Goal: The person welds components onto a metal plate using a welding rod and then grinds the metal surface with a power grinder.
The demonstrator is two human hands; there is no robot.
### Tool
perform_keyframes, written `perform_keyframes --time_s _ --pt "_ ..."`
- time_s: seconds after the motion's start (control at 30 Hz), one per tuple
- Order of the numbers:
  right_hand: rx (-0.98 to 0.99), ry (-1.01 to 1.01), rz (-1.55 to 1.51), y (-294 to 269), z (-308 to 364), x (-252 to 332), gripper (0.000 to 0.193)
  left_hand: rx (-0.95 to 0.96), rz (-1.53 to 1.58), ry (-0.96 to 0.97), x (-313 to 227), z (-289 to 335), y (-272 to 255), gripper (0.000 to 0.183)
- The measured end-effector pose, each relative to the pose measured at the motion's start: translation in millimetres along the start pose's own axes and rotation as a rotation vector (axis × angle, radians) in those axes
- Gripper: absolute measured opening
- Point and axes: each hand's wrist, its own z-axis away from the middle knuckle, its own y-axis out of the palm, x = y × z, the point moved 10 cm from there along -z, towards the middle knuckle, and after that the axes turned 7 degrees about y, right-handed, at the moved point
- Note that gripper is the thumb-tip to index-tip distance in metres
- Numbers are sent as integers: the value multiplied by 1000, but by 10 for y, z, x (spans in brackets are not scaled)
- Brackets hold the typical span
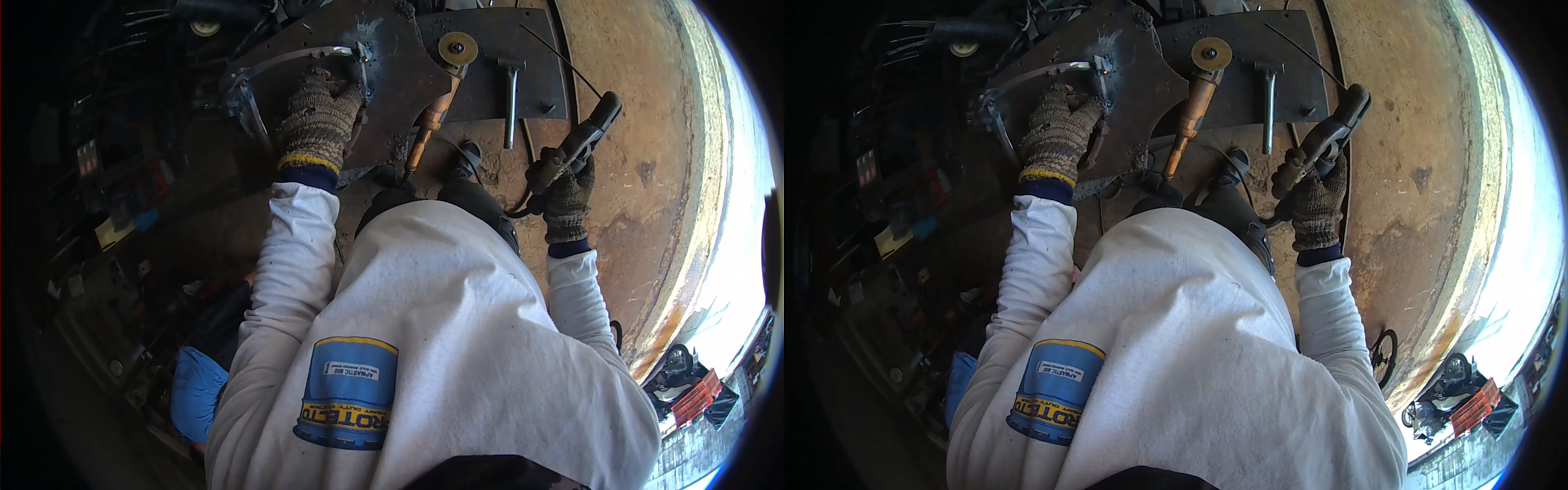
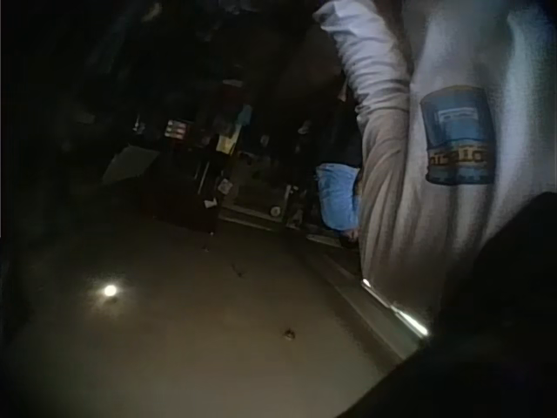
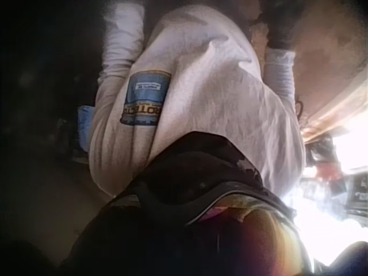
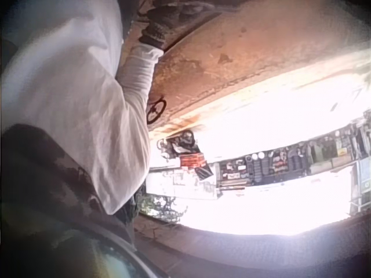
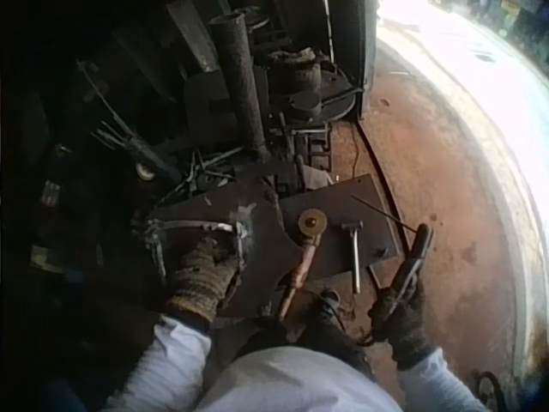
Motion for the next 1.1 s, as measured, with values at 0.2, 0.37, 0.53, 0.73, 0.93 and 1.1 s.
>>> perform_keyframes --time_s 0.2,0.37,0.53,0.73,0.93,1.1 --pt "-6 3 23 -40 -2 -31 38 -120 -127 87 -27 16 -94 58" --pt "44 29 -29 1 19 -43 35 -347 -38 361 -45 489 -106 46" --pt "106 35 -89 -45 35 -132 39 -610 114 641 111 1260 -295 44" --pt "160 40 2 141 236 -63 45 -896 555 270 1490 1126 -549 50" --pt "193 129 -58 183 254 -259 39 -677 -15 -189 2196 548 -503 66" --pt "106 101 70 153 412 -372 37 -602 31 -214 2350 301 -287 70"
